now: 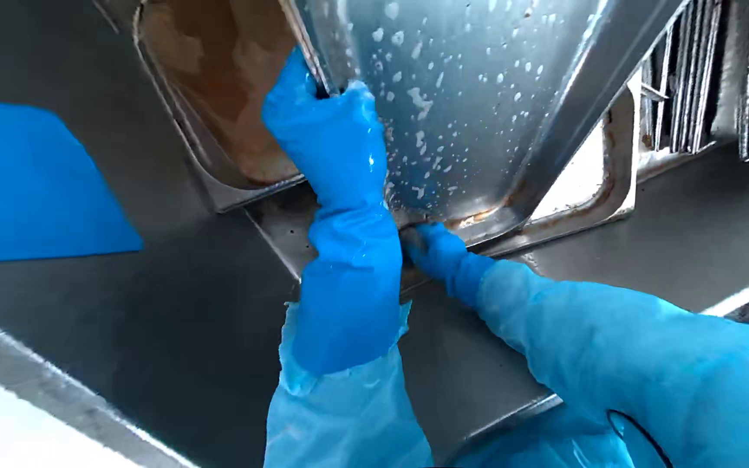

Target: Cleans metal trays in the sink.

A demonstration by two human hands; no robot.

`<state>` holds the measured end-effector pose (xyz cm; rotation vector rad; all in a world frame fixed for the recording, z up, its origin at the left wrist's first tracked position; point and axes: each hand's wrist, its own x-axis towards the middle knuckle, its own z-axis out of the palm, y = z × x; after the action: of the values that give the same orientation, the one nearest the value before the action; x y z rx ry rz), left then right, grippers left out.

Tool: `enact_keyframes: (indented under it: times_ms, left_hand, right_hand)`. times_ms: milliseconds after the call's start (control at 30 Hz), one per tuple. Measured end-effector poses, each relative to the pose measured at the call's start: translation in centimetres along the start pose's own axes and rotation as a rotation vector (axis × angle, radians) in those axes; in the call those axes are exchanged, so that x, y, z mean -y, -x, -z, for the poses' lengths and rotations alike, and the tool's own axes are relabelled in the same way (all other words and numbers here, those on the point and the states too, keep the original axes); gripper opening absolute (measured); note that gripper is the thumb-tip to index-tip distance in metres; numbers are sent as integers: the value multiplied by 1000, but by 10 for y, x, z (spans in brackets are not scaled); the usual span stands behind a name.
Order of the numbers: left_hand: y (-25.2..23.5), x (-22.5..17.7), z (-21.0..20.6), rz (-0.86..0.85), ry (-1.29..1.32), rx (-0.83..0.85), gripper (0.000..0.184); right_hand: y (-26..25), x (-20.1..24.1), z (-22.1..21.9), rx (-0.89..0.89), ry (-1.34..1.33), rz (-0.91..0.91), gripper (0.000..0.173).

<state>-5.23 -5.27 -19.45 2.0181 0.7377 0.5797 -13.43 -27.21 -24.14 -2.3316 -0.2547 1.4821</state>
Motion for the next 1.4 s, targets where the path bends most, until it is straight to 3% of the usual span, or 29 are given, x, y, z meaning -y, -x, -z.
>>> enact_keyframes:
  times_ms: [133, 267, 367, 467, 567, 767, 800, 900, 1067, 1133, 1300, 1400]
  left_hand:
    - [12, -54, 11, 125, -107, -87, 19]
    - [11, -24, 18, 192, -273, -147, 26]
    - [16, -15, 19, 341, -341, -87, 46]
    - [13, -26, 9, 432, -467, -61, 50]
    - [8, -37, 8, 382, -546, -9, 55]
    - [32, -16, 18, 275, -390, 155, 72]
    - [42, -10, 16, 328, -346, 171, 71]
    - [67, 4, -8, 454, -285, 59, 42]
    - [74, 25, -26, 484, -192, -58, 29]
    - [74, 25, -27, 479, -206, -74, 29]
    - [73, 19, -38, 477, -163, -94, 26]
    - [72, 18, -39, 484, -166, -102, 24]
  right_hand:
    - [1, -48, 12, 164, 518, 199, 51]
    - [9, -100, 79, 52, 622, -59, 53]
    - [12, -122, 103, 0, 659, -116, 55]
    - [14, -111, 75, -9, 562, -161, 59]
    - [13, -96, 50, 66, 509, -78, 59]
    - [1, -95, 52, 161, 528, 306, 52]
    - [-1, -93, 48, 174, 549, 386, 52]
    - [-8, -69, 34, 170, 578, 529, 53]
    - [-40, 21, 43, -189, 94, 380, 55]
    - [-40, 28, 42, -177, -11, 302, 53]
    - [-13, -33, 7, 122, 191, 139, 48]
    - [-27, 12, 33, -63, -2, 160, 49]
